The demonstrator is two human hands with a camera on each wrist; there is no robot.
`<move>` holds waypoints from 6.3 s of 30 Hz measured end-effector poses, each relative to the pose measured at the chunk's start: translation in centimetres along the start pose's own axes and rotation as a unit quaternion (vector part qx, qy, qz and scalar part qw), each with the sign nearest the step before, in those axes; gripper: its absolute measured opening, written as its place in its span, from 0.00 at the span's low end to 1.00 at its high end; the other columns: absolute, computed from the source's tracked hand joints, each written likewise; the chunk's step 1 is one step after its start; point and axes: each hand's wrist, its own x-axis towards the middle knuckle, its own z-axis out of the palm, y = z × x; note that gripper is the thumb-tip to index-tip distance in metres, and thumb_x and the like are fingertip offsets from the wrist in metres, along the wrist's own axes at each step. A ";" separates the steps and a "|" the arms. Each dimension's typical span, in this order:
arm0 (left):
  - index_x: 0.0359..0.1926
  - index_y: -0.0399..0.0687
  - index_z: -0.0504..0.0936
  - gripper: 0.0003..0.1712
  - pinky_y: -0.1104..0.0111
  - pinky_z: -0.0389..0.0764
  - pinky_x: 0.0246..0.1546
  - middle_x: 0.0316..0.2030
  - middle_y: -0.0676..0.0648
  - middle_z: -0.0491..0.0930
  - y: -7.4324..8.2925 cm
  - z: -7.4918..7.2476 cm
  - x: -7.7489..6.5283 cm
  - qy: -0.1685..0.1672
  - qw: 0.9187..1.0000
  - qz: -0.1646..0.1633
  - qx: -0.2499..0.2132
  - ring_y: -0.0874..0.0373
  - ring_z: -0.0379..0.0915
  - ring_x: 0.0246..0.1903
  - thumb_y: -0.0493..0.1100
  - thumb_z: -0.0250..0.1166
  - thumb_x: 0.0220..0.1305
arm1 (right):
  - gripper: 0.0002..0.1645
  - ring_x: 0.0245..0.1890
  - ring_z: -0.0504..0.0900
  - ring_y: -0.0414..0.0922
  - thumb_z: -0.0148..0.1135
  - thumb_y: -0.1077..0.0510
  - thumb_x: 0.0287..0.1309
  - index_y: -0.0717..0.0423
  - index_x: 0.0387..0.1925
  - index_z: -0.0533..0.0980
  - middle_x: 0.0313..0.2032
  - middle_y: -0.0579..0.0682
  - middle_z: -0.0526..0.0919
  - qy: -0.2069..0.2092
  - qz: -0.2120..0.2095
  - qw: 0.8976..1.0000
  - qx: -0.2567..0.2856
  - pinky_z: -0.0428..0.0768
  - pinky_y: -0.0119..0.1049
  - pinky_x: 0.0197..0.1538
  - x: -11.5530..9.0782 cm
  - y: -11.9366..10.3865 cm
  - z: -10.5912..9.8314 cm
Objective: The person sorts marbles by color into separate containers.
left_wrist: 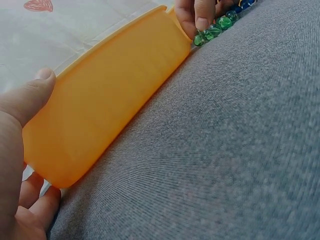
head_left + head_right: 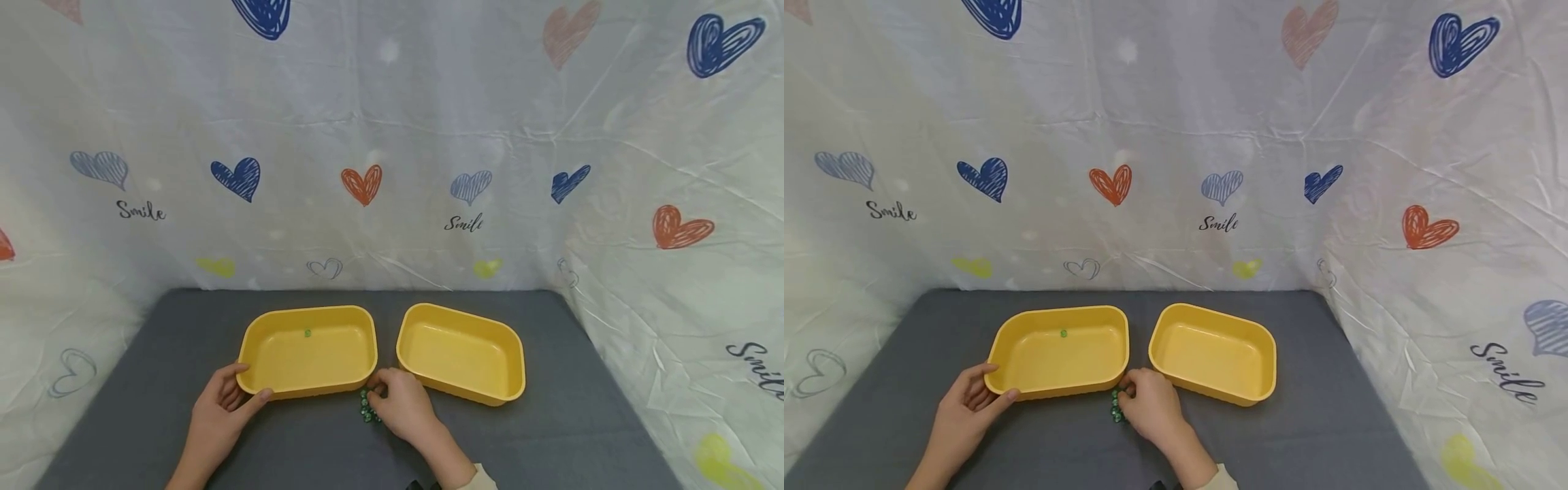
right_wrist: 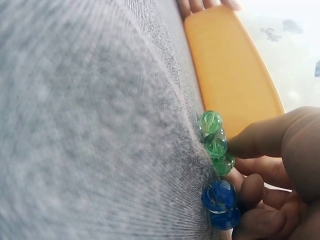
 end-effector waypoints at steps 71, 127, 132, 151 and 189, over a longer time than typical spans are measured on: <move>0.75 0.44 0.71 0.44 0.91 0.73 0.52 0.75 0.32 0.72 0.1 0.3 0.0 -0.007 1.000 -0.010 -0.003 0.82 0.70 0.59 0.57 0.80 0.68 | 0.10 0.17 0.72 0.37 0.70 0.59 0.73 0.58 0.50 0.89 0.38 0.45 0.88 0.049 -0.041 0.987 0.145 0.77 0.30 0.22 3.2 -2.9 -1.5; 0.75 0.43 0.70 0.46 0.92 0.72 0.51 0.76 0.29 0.70 0.0 0.2 0.0 -0.012 0.999 -0.032 -0.012 0.37 0.71 0.72 0.58 0.80 0.68 | 0.09 0.31 0.83 0.40 0.70 0.56 0.76 0.57 0.48 0.87 0.35 0.43 0.87 -0.016 -0.036 0.979 0.199 0.84 0.33 0.33 -1.2 -0.2 -2.2; 0.75 0.43 0.70 0.46 0.93 0.72 0.50 0.76 0.29 0.69 0.1 0.2 0.1 -0.012 0.999 -0.031 -0.010 0.37 0.71 0.72 0.59 0.80 0.67 | 0.09 0.26 0.80 0.38 0.70 0.57 0.75 0.58 0.48 0.88 0.34 0.42 0.87 -0.020 -0.034 0.985 0.169 0.82 0.32 0.29 -1.6 0.9 -2.2; 0.74 0.42 0.71 0.46 0.92 0.72 0.50 0.76 0.28 0.68 0.3 0.1 0.2 -0.012 1.000 -0.020 -0.008 0.35 0.71 0.72 0.58 0.80 0.67 | 0.10 0.30 0.78 0.32 0.77 0.63 0.63 0.50 0.45 0.90 0.37 0.39 0.86 -0.039 -0.038 0.998 0.031 0.83 0.32 0.35 -1.7 2.1 -1.3; 0.75 0.44 0.71 0.46 0.91 0.74 0.50 0.73 0.30 0.74 0.2 0.5 0.0 -0.011 0.999 -0.031 0.000 0.42 0.72 0.70 0.60 0.80 0.67 | 0.05 0.26 0.77 0.33 0.77 0.59 0.67 0.49 0.44 0.90 0.32 0.33 0.81 -0.043 -0.043 0.998 0.020 0.80 0.30 0.32 -1.5 2.0 -2.0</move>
